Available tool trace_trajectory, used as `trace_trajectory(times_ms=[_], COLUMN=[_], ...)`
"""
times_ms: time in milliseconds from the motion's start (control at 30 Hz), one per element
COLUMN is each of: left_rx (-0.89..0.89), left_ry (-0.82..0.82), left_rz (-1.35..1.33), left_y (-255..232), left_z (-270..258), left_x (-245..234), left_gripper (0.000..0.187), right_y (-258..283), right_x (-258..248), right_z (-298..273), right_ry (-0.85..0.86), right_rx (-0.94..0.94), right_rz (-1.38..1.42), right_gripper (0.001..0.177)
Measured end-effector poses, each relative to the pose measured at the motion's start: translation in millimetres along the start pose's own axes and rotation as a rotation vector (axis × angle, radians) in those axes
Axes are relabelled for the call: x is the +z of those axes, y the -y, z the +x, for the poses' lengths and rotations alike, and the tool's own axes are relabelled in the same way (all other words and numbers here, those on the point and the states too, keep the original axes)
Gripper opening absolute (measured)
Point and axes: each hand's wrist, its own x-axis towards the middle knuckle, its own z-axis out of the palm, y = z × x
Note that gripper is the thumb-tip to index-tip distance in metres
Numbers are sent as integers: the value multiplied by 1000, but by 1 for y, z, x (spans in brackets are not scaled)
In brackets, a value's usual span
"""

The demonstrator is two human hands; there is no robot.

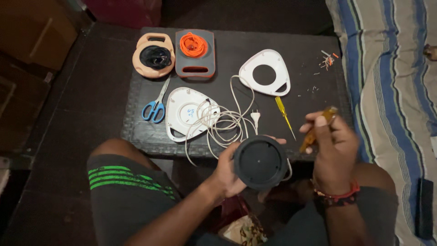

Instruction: The person uses a screwdriver to remove screws from a white plastic electrical device, opens the casing to reveal internal components, and then works on a black circular component with a wire. The person handles the device parts and tools on a small table.

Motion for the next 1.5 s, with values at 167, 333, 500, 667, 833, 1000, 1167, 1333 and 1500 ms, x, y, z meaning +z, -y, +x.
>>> trace_trajectory(times_ms=[167,333,500,667,833,1000,1167,1333,1500], left_rx=[17,37,60,14,56,120,148,161,204], left_ry=[-72,-66,-77,-150,-213,-281,-312,-409,-335], left_rz=[-17,-70,-101,-170,-207,-223,-177,-131,-108], left_y=[4,9,17,25,30,24,13,6,5], left_z=[2,2,5,7,9,8,13,18,19], left_x=[-10,-26,-45,-63,-73,-71,-67,-67,-72], left_gripper=[64,63,62,61,55,51,54,58,55], right_y=[7,9,15,21,30,35,35,38,40], right_x=[2,4,1,7,22,35,45,48,49], right_z=[-8,-18,-22,-26,-33,-36,-40,-43,-43], right_ry=[25,-2,20,115,166,213,258,261,291], right_rx=[-221,-448,-472,-468,-409,-418,-520,-563,-590], right_rz=[5,-188,-174,-248,-210,-254,-386,-383,-376], right_gripper=[24,26,26,24,35,48,39,34,31])
